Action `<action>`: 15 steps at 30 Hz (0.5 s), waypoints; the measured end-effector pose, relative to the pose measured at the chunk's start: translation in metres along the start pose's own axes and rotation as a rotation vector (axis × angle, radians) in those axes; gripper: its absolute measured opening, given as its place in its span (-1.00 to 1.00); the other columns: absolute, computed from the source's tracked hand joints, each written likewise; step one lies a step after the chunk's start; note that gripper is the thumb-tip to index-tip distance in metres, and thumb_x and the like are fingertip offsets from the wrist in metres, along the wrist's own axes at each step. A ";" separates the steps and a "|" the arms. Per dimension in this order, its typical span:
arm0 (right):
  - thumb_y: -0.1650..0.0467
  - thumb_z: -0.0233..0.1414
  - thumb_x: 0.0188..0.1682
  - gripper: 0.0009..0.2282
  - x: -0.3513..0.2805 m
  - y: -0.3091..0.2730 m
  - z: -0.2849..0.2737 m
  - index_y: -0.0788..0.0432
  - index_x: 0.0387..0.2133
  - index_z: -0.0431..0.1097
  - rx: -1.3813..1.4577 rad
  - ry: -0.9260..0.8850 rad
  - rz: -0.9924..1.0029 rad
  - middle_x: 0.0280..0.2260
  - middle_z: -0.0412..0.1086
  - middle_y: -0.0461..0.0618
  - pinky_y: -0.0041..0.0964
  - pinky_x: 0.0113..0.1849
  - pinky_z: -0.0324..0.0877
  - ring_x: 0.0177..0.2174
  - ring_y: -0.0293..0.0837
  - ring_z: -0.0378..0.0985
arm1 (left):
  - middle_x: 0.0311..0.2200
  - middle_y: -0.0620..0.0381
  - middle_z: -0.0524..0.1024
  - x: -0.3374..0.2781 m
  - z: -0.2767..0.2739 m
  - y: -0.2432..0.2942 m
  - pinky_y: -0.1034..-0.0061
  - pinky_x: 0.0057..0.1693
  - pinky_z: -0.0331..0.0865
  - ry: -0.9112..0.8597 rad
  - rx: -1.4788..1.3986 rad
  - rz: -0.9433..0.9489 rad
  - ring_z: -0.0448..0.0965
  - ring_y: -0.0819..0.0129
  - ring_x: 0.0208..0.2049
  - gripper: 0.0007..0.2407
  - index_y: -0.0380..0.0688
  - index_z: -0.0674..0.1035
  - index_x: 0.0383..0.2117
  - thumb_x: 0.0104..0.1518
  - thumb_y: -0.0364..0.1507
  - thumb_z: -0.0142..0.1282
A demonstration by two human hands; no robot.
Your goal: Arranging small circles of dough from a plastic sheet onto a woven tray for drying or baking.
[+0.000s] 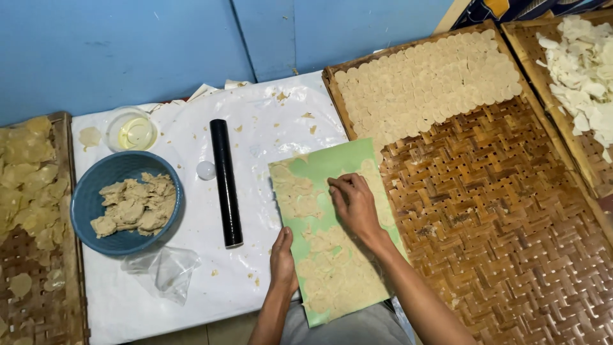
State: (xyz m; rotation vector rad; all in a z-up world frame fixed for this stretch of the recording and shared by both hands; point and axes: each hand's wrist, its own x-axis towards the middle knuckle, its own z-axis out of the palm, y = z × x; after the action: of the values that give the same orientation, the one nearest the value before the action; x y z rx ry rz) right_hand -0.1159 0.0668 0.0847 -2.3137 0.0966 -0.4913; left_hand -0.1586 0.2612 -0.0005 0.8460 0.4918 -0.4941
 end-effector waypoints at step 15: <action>0.43 0.19 -0.01 -0.86 -0.001 -0.028 0.018 0.28 -0.26 0.57 -0.121 0.072 -0.118 -0.35 0.53 0.12 -0.10 -0.28 0.46 -0.33 0.07 0.56 | 0.30 -0.03 0.35 -0.012 0.014 -0.001 0.41 0.31 0.26 -0.021 0.190 -0.011 0.37 0.24 0.26 -0.47 -0.28 0.26 0.33 0.31 -0.20 -0.13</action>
State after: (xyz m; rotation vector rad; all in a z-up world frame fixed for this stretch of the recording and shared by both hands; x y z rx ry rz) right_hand -0.1121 0.0993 0.0921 -2.4299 0.0249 -0.6442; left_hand -0.1660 0.2523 0.0140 1.0194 0.4347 -0.5653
